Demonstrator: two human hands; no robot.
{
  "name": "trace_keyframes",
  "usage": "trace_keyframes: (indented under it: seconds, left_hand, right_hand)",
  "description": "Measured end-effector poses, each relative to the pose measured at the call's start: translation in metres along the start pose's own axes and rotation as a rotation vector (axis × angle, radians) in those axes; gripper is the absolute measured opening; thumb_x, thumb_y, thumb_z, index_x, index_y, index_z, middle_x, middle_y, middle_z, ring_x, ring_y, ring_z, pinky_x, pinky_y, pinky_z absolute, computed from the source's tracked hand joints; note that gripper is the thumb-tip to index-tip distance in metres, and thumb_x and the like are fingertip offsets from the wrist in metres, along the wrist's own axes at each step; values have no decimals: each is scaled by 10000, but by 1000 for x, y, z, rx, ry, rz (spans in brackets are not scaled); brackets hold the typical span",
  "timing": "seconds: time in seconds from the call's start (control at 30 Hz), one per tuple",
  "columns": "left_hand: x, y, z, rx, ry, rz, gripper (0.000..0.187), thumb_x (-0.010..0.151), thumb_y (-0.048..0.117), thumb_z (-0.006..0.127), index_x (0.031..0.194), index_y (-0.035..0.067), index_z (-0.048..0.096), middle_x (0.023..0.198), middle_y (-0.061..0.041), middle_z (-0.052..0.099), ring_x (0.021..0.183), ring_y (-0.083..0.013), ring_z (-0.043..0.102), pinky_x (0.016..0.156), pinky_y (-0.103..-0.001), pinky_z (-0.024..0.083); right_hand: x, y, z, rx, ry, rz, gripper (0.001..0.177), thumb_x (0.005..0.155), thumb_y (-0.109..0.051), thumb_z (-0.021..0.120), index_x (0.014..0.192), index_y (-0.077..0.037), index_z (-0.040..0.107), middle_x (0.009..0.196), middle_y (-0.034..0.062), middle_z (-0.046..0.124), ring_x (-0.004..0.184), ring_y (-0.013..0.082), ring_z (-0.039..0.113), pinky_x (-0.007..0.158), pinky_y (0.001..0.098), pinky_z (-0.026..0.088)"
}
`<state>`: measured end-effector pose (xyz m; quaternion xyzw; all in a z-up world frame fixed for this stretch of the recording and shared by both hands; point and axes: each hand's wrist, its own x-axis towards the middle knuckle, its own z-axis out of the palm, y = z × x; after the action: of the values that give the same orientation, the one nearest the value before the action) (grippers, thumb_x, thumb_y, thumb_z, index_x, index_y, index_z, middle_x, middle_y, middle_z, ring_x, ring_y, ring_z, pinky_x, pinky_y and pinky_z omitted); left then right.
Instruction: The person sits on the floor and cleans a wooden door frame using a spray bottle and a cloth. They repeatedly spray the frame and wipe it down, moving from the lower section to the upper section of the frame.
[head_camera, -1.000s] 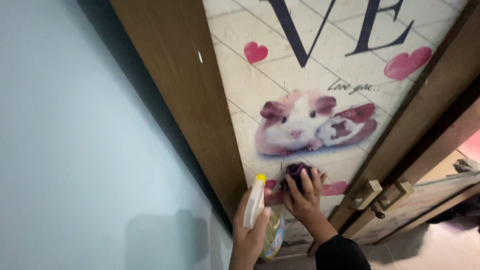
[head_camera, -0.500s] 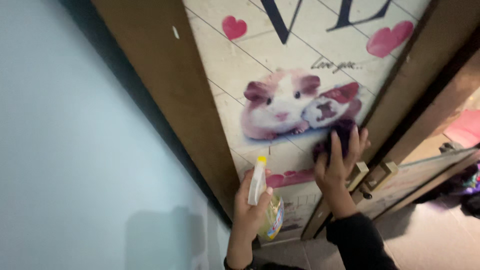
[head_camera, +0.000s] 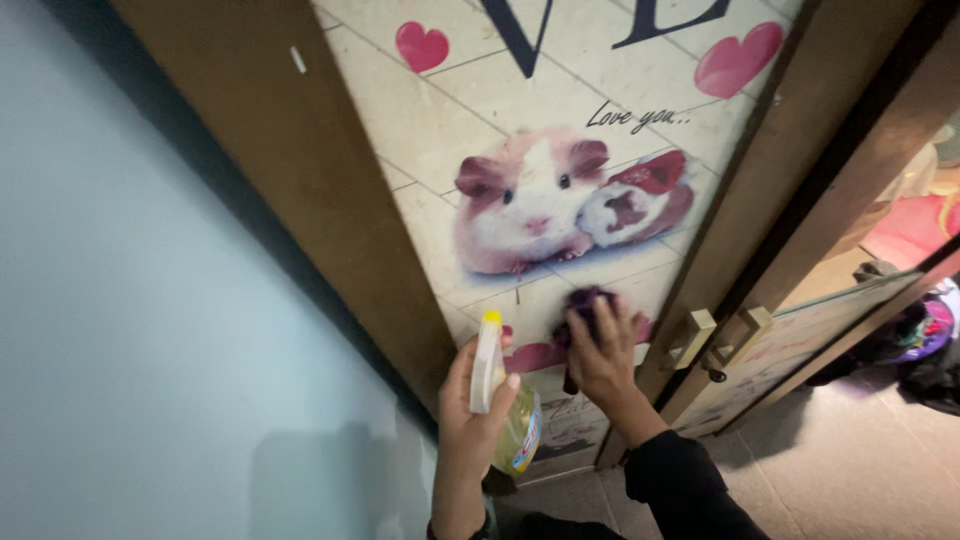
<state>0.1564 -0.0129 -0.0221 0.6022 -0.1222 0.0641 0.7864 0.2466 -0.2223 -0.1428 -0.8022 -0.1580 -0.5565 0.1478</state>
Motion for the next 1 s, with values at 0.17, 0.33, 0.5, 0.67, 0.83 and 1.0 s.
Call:
trace_keyframes:
  seconds: [0.17, 0.33, 0.5, 0.67, 0.83, 1.0]
  left_hand:
    - [6, -6, 0, 53, -12, 28, 527, 861, -15, 671, 1376, -12, 561, 1303, -91, 651, 1234, -160, 584, 1051, -321, 445]
    - [10, -15, 4, 44, -25, 39, 538, 858, -24, 671, 1381, -19, 548, 1319, -105, 643, 1277, -179, 577, 1104, -334, 414]
    - [8, -15, 1, 21, -28, 22, 535, 862, -28, 674, 1383, -18, 550, 1313, -107, 648, 1271, -182, 578, 1090, -338, 423]
    - [9, -17, 0, 5, -8, 1, 532, 852, -33, 673, 1370, -6, 553, 1313, -97, 641, 1236, -174, 582, 1042, -330, 450]
    - [7, -12, -2, 42, -6, 43, 509, 862, -37, 669, 1359, -3, 568, 1315, -95, 648, 1256, -169, 583, 1065, -321, 445]
    - [7, -6, 1, 38, 0, 3, 514, 860, -23, 672, 1362, 15, 567, 1302, -81, 655, 1240, -158, 583, 1044, -320, 450]
  right_hand:
    - [33, 28, -27, 58, 190, 256, 545, 934, 17, 547, 1478, -20, 526, 1641, 289, 280, 1555, 543, 220, 1303, 636, 120]
    - [88, 19, -44, 111, 290, 305, 556, 953, 54, 510, 1508, 35, 476, 1654, 312, 253, 1581, 537, 199, 1311, 648, 107]
    - [100, 0, -33, 129, 286, 189, 570, 900, 39, 527, 1469, 11, 525, 1634, 289, 280, 1570, 516, 221, 1318, 632, 108]
    - [54, -1, -18, 89, -15, -161, 487, 922, -99, 635, 1409, -93, 624, 1601, 207, 371, 1510, 452, 305, 1258, 614, 129]
    - [18, 39, -10, -17, -22, -239, 431, 944, -208, 685, 1368, -126, 674, 1582, 194, 399, 1492, 445, 335, 1241, 621, 92]
    - [44, 68, -21, -41, 183, 47, 490, 913, 32, 541, 1398, -11, 598, 1614, 276, 339, 1546, 529, 262, 1303, 645, 44]
